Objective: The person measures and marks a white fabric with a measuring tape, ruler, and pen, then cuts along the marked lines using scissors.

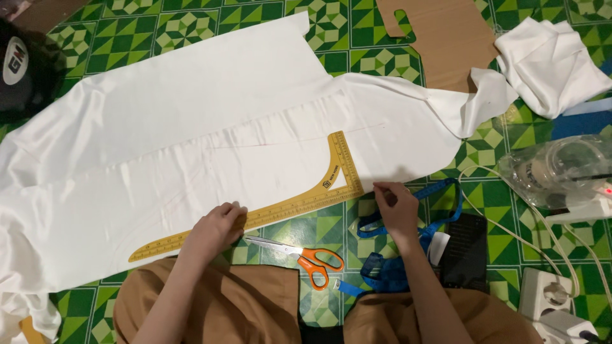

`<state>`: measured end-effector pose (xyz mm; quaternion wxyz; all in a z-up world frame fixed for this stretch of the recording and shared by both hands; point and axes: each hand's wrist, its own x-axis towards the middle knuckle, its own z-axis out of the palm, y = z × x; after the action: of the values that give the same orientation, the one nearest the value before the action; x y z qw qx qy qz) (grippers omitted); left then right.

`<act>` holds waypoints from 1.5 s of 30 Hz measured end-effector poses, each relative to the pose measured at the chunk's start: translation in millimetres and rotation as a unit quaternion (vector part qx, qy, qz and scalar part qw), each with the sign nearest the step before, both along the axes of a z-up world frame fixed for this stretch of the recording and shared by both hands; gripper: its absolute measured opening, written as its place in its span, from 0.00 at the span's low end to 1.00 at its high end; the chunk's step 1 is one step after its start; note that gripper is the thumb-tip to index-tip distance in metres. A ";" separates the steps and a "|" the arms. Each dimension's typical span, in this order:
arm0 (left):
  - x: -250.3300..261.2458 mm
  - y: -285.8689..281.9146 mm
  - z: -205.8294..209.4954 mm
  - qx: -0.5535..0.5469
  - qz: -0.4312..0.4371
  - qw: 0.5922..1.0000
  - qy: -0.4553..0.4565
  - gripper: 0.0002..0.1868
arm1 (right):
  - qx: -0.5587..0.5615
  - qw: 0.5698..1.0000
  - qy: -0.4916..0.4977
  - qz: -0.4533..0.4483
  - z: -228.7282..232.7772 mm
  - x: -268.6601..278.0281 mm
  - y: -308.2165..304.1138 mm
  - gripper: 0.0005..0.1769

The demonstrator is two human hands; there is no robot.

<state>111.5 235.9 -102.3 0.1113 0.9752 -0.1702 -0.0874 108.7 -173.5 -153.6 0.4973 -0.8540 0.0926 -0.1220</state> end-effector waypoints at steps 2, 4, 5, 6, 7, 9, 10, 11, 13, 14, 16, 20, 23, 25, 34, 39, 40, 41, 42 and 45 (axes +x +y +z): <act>0.1 -1.1 -0.2 0.020 -0.035 0.998 -0.041 0.27 | 0.003 1.000 0.003 -0.003 -0.2 -0.7 0.0 0.09; 2.7 -3.1 1.0 0.069 -0.044 0.996 -0.030 0.31 | 0.002 1.000 0.002 -0.002 -0.7 -1.8 -0.9 0.09; 3.5 -4.0 2.2 0.093 -0.048 0.994 -0.024 0.33 | 0.002 1.000 0.002 0.001 -1.3 -1.8 -1.7 0.08; 3.9 -4.9 3.6 0.103 -0.039 0.994 -0.014 0.34 | 0.003 1.000 0.001 0.003 -1.9 -0.9 -2.4 0.08; 4.0 -5.4 5.2 0.113 -0.029 0.993 -0.004 0.35 | 0.003 1.000 0.001 0.006 -2.4 -0.3 -3.4 0.08; 2.3 -6.0 7.4 0.119 -0.017 0.993 0.010 0.36 | 0.008 1.000 0.002 0.004 -3.6 -0.8 -3.4 0.08; 1.5 -5.3 8.8 0.116 -0.015 0.993 0.012 0.37 | 0.012 1.000 0.001 0.003 -4.1 -0.1 -2.7 0.09; 1.0 -4.7 9.6 0.113 -0.013 0.993 0.014 0.38 | 0.012 1.000 -0.001 0.002 -4.4 0.5 -2.5 0.09; 0.9 -5.1 9.3 0.115 -0.014 0.993 0.018 0.39 | 0.012 1.000 -0.004 0.003 -4.9 1.0 -1.5 0.09; 1.0 -5.8 8.6 0.115 -0.014 0.993 0.019 0.40 | 0.013 1.000 -0.001 0.007 -4.7 0.9 -1.5 0.09; -0.1 -6.3 8.5 0.117 -0.007 0.993 0.026 0.38 | 0.014 1.000 0.006 0.017 -4.4 0.1 -1.0 0.09; -1.7 -6.7 10.8 0.092 -0.007 0.996 0.013 0.33 | -0.004 1.000 0.002 0.026 -2.3 0.2 1.2 0.09; -0.9 -6.1 11.5 0.079 0.004 0.997 0.014 0.33 | -0.028 0.999 -0.006 0.040 -1.9 -1.0 3.6 0.09; -0.5 -5.7 11.0 0.066 0.008 0.998 0.019 0.32 | -0.032 0.998 -0.003 0.046 -3.2 -1.4 5.9 0.10; -5.2 2.3 2.5 0.010 -0.003 1.000 0.005 0.30 | -0.041 0.997 -0.015 0.058 -7.1 0.0 8.7 0.10; -12.9 -0.3 -12.8 -0.007 0.029 0.999 -0.034 0.18 | -0.034 0.998 -0.016 0.056 -6.6 1.3 8.4 0.11; -15.8 -1.0 -15.6 -0.014 0.031 0.998 -0.052 0.18 | -0.044 0.997 -0.023 0.056 -6.0 1.3 9.8 0.11; -18.5 -1.1 -17.8 -0.020 0.034 0.997 -0.070 0.18 | -0.049 0.997 -0.019 0.055 -5.1 0.8 10.4 0.11; -20.9 -1.5 -19.8 -0.013 0.042 0.996 -0.073 0.18 | -0.055 0.997 -0.015 0.054 -4.0 -1.3 9.2 0.10; -24.7 -5.0 -25.2 0.003 0.066 0.995 -0.081 0.19 | -0.062 0.997 -0.005 0.054 -4.0 -1.6 9.6 0.11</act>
<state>86.8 230.9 -127.5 0.1001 0.9884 -0.1141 -0.0006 107.1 -163.8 -157.6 0.4501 -0.8861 0.0359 -0.1051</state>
